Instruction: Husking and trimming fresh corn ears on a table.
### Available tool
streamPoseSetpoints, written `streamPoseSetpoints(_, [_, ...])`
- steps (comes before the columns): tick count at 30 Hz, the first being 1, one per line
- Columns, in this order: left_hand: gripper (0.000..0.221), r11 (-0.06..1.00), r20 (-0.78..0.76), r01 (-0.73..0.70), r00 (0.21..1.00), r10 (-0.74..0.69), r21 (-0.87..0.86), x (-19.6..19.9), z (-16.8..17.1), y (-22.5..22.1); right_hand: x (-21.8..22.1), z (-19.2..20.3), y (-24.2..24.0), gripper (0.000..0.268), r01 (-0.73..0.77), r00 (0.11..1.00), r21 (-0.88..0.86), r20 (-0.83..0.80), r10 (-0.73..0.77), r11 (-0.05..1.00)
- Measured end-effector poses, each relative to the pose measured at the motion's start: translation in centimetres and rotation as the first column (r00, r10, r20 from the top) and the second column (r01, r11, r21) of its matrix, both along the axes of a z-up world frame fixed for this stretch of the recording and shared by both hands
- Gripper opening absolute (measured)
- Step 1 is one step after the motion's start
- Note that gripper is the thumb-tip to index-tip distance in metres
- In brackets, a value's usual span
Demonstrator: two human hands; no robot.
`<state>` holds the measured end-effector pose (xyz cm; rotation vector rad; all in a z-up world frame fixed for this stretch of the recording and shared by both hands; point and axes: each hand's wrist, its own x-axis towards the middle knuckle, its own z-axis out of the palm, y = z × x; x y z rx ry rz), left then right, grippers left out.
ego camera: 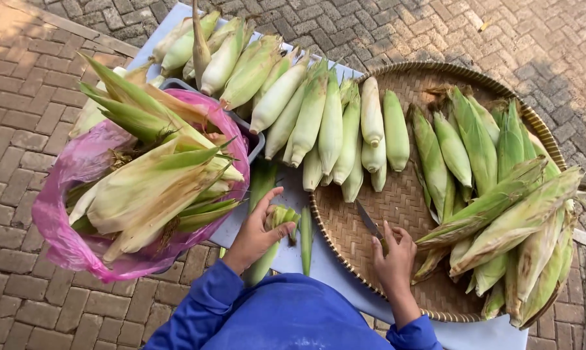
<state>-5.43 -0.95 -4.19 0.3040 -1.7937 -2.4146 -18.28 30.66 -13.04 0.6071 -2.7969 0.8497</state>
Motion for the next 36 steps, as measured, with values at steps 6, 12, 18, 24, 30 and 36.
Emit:
streamPoseSetpoints(6, [0.103,0.718,0.248,0.118,0.965,0.078,-0.686,-0.7,1.1,3.7,4.4,6.6,-10.5,0.059,-0.027,0.661,-0.598,0.59,0.463,0.801])
streamPoseSetpoints(12, [0.123,0.59,0.226,0.1,0.964,0.143,-0.801,1.2,0.3,1.8,2.6,5.5,-12.7,0.019,-0.125,0.784,-0.632,0.41,0.467,0.765])
streamPoseSetpoints(18, [0.105,0.76,0.1,-0.06,0.981,0.163,-0.647,6.4,1.1,-1.8,3.6,1.9,-11.9,0.041,-0.323,0.837,-0.268,0.367,0.406,0.908])
streamPoseSetpoints(24, [0.077,0.904,0.116,-0.107,0.979,0.169,-0.413,10.8,5.0,-1.7,5.5,4.6,-17.1,0.085,-0.434,0.849,0.244,0.434,0.302,0.868])
streamPoseSetpoints(30, [0.073,0.858,-0.046,-0.244,0.967,0.251,-0.452,14.9,9.3,-3.3,2.7,-1.0,-17.6,0.043,-0.531,0.83,0.043,0.227,0.51,0.846])
streamPoseSetpoints(36, [0.061,0.688,-0.184,-0.587,0.801,0.57,-0.427,21.0,12.8,-7.1,2.1,13.4,-21.3,0.051,-0.646,0.755,-0.354,-0.168,0.634,0.676])
